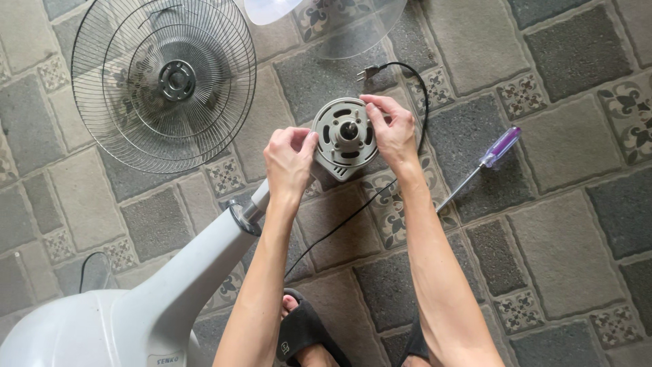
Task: The person disassembles a standing fan by removing the motor housing and then reassembles it, using a screwdriver to secure the motor housing back onto the fan base.
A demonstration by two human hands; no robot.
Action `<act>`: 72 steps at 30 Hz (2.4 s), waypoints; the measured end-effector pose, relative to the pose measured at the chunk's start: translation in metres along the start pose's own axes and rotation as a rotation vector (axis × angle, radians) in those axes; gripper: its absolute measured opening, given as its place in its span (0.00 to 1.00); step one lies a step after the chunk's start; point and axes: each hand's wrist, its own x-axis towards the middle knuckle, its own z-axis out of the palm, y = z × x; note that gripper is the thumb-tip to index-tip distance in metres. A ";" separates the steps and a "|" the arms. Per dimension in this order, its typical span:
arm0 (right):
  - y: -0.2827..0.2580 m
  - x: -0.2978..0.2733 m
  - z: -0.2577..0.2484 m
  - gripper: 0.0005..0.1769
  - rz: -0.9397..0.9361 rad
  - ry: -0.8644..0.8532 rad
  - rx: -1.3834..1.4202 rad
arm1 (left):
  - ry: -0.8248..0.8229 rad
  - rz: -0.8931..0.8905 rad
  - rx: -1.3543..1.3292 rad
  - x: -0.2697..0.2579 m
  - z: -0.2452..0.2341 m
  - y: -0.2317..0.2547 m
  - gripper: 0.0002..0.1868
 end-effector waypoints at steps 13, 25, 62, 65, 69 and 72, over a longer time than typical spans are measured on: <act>-0.002 -0.029 0.004 0.17 0.013 0.221 -0.028 | -0.110 0.005 0.025 0.009 -0.006 0.005 0.13; -0.012 -0.112 0.073 0.28 0.347 0.506 0.574 | -0.268 0.122 -0.092 0.051 0.033 -0.003 0.18; -0.010 -0.089 0.046 0.24 0.352 0.369 0.574 | -0.333 0.041 -0.243 0.056 0.029 -0.009 0.18; -0.014 -0.098 0.050 0.29 0.408 0.356 0.535 | -0.324 0.047 -0.259 0.054 0.030 -0.008 0.18; -0.022 -0.122 0.069 0.41 0.401 0.344 0.621 | -0.319 0.026 -0.278 0.050 0.032 -0.009 0.18; -0.025 -0.130 0.078 0.39 0.397 0.369 0.664 | -0.386 0.057 -0.186 0.054 0.020 -0.013 0.19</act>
